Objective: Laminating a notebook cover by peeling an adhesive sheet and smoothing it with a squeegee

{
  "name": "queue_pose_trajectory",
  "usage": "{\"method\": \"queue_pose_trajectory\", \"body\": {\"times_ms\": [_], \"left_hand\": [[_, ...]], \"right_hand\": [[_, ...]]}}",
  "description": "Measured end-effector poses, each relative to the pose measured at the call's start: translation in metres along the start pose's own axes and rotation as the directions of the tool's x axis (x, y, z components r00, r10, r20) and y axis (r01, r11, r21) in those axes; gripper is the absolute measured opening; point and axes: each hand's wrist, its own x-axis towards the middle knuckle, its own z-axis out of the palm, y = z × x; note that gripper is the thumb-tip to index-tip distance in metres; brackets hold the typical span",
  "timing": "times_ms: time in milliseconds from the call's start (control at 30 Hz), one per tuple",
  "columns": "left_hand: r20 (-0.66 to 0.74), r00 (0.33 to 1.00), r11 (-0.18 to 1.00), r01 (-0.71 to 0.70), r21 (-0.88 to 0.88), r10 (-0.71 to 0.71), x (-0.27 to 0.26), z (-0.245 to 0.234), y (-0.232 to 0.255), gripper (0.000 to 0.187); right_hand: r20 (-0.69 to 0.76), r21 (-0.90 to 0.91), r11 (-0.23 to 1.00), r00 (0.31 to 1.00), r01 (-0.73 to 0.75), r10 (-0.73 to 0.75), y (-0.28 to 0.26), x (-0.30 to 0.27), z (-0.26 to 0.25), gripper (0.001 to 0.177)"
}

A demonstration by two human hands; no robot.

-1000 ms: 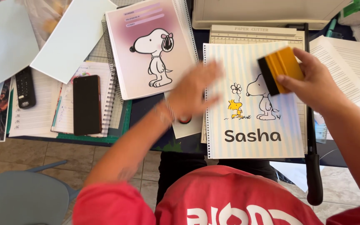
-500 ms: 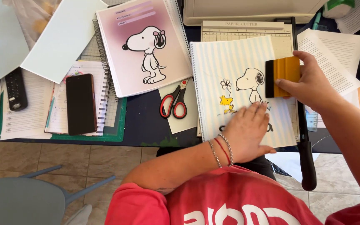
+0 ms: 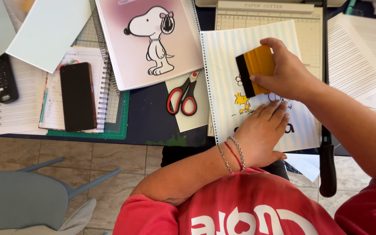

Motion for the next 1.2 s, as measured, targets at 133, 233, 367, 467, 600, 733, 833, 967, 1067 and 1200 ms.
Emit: {"method": "queue_pose_trajectory", "body": {"times_ms": [133,233,367,467,600,733,833,967,1067,1200], "left_hand": [[0.004,1.0,1.0,-0.009,0.0,0.009,0.0,0.0,-0.001,0.109],[0.02,1.0,1.0,-0.003,-0.012,0.004,0.0,0.001,0.0,0.109],[-0.008,1.0,1.0,-0.002,-0.008,0.002,-0.001,0.003,0.001,0.109],[-0.015,1.0,1.0,-0.003,-0.016,0.003,-0.001,0.004,0.001,0.111],[-0.003,0.999,0.999,-0.034,0.007,0.034,0.001,0.004,-0.005,0.119],[-0.003,0.987,0.982,-0.158,-0.099,0.159,0.001,0.002,-0.023,0.11],[0.116,0.963,0.965,-0.227,-0.129,0.242,-0.005,-0.002,-0.037,0.108],[0.264,0.904,0.93,-0.273,-0.247,0.336,-0.019,-0.037,-0.054,0.107],[0.044,0.96,0.907,-0.245,-0.343,0.276,-0.019,-0.05,-0.043,0.08],[-0.151,0.978,0.964,-0.173,-0.204,0.143,-0.002,-0.023,-0.003,0.074]], "right_hand": [[0.024,-0.018,1.0,1.0,-0.018,0.018,-0.01,0.004,0.005,0.081],[0.044,-0.027,0.999,0.998,-0.032,0.033,-0.017,0.006,0.008,0.08],[0.059,-0.046,0.999,0.998,-0.02,0.022,-0.03,0.009,0.013,0.079],[0.054,-0.085,0.996,0.998,-0.007,0.012,-0.036,0.013,0.019,0.079],[0.029,-0.092,0.994,0.998,0.063,-0.06,-0.038,0.017,0.024,0.081],[0.002,0.272,0.954,0.991,0.127,-0.132,-0.013,0.036,0.008,0.079],[-0.22,0.233,0.904,0.925,0.359,-0.311,0.018,0.029,-0.022,0.064],[-0.309,-0.324,0.908,0.878,0.266,-0.367,0.066,-0.002,-0.048,0.022],[-0.118,-0.505,0.699,0.761,0.507,-0.638,0.076,-0.027,-0.043,0.022],[0.057,-0.793,0.483,0.835,0.371,-0.547,0.099,-0.043,-0.026,0.037]]}}
